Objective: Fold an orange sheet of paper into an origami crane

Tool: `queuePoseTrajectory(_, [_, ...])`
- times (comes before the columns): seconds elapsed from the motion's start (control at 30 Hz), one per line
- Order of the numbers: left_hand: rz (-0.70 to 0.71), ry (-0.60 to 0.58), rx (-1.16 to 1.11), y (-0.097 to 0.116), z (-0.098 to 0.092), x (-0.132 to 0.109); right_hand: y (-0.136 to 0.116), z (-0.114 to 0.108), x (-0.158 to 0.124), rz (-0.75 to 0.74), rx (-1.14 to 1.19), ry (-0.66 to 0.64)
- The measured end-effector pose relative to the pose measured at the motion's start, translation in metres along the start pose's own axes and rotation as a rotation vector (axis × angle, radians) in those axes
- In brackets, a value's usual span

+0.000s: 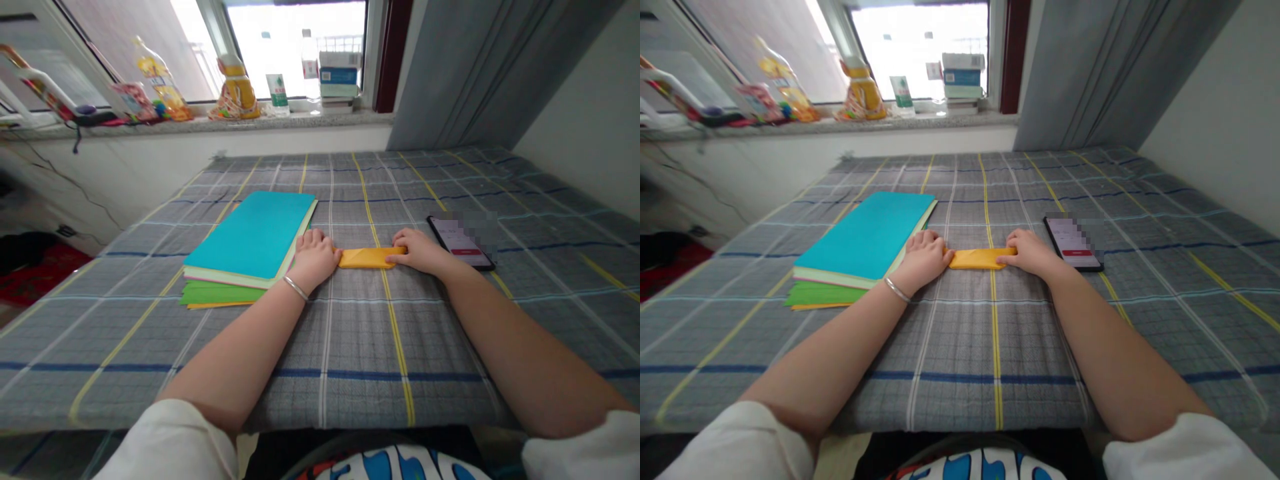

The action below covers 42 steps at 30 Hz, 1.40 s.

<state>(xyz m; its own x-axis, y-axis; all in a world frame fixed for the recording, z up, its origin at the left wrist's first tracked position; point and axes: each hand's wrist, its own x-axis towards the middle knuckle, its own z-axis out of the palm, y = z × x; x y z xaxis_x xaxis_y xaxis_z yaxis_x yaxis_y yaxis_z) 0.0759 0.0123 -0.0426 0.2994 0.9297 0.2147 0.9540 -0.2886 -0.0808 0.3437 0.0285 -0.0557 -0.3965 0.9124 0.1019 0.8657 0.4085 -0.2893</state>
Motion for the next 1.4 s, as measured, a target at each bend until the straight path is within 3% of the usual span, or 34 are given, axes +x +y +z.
queuePoseTrajectory(0.2, [0.072, 0.034, -0.087, 0.0, 0.0, -0.001, -0.008, -0.007, -0.001, 0.016, -0.035, -0.048])
queuePoseTrajectory(0.3, [0.326, 0.024, -0.28, -0.003, 0.001, 0.005, -0.009, -0.007, -0.002, 0.047, -0.053, -0.063])
queuePoseTrajectory(0.37, [0.514, -0.066, -0.415, -0.004, 0.001, 0.008, -0.009, -0.007, -0.002, 0.05, -0.054, -0.07])
queuePoseTrajectory(0.43, [0.567, -0.16, -0.506, -0.002, 0.001, 0.011, -0.008, -0.007, -0.002, 0.045, -0.054, -0.069])
queuePoseTrajectory(0.57, [0.458, -0.208, -0.517, 0.007, 0.003, 0.011, -0.012, -0.009, -0.001, 0.049, -0.094, -0.08])
queuePoseTrajectory(0.77, [0.405, -0.267, -0.325, 0.013, 0.005, 0.006, -0.014, -0.009, -0.002, 0.103, -0.185, -0.059])
queuePoseTrajectory(0.9, [0.357, -0.266, -0.253, 0.01, 0.008, 0.006, -0.006, -0.007, -0.004, 0.076, -0.13, -0.066])
queuePoseTrajectory(1.0, [0.344, -0.28, -0.259, 0.012, 0.008, 0.007, -0.005, -0.005, -0.002, 0.142, -0.076, -0.045])
queuePoseTrajectory(1.1, [0.291, -0.265, -0.262, 0.018, 0.007, 0.006, -0.015, -0.002, 0.001, 0.217, -0.065, 0.039])
queuePoseTrajectory(1.2, [0.245, -0.222, -0.243, 0.024, 0.006, 0.004, -0.032, 0.004, 0.002, 0.167, -0.064, 0.084])
queuePoseTrajectory(1.4, [0.238, -0.178, -0.187, 0.029, 0.004, -0.002, -0.057, 0.017, -0.002, 0.055, -0.168, 0.021])
